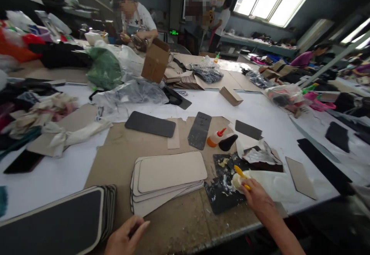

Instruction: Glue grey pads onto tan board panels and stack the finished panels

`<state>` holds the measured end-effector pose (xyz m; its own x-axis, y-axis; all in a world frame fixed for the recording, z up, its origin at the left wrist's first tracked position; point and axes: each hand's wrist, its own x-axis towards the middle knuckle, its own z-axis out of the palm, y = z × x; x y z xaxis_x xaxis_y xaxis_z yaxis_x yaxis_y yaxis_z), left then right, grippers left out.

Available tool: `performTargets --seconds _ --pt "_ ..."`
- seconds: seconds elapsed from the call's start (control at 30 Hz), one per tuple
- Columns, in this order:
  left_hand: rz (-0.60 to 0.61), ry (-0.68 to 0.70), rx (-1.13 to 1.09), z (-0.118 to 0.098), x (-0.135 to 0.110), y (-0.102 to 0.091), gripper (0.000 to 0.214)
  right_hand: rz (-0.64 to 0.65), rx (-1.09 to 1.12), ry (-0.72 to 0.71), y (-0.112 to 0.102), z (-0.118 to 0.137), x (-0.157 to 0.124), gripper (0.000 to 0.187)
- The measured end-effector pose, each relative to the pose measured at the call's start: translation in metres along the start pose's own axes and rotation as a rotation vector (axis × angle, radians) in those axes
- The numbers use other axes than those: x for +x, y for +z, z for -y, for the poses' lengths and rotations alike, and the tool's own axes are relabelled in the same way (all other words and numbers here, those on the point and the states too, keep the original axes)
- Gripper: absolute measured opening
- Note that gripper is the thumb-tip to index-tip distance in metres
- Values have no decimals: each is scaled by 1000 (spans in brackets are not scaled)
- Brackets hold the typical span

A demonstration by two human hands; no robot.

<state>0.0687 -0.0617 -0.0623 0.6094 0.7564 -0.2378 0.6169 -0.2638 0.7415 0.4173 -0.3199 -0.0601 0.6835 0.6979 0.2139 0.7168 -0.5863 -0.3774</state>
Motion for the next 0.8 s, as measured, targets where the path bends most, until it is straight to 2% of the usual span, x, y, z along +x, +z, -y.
performTargets --seconds 0.07,0.17,0.23,0.3,0.33,0.4,0.47,0.53,0.6,0.7,0.8 --pt "-75 120 31 1 6 8 41 -91 6 162 -5 -9 -2 32" --pt "-262 319 145 13 21 21 36 -186 -43 411 -14 -21 -5 38" --pt "-381 426 266 24 32 29 31 -216 -26 575 -19 -19 -8 40" --pt "-430 494 381 36 43 36 31 -252 36 716 -21 -9 -11 43" --pt "-436 516 429 41 49 40 33 -261 62 731 -20 -3 -12 45" --pt "-437 546 496 48 60 48 38 -271 88 637 -16 8 -12 46" --pt "-435 554 525 54 68 55 40 -273 92 460 -9 14 -12 47" --pt "-427 536 523 58 73 58 40 -256 101 273 -3 14 -11 46" --pt "-424 517 518 63 74 59 39 -226 114 156 2 11 -10 42" --pt "-424 541 506 71 68 54 39 -188 110 91 3 11 -8 33" --pt "-374 594 393 70 65 52 35 -108 36 88 -5 28 -12 23"
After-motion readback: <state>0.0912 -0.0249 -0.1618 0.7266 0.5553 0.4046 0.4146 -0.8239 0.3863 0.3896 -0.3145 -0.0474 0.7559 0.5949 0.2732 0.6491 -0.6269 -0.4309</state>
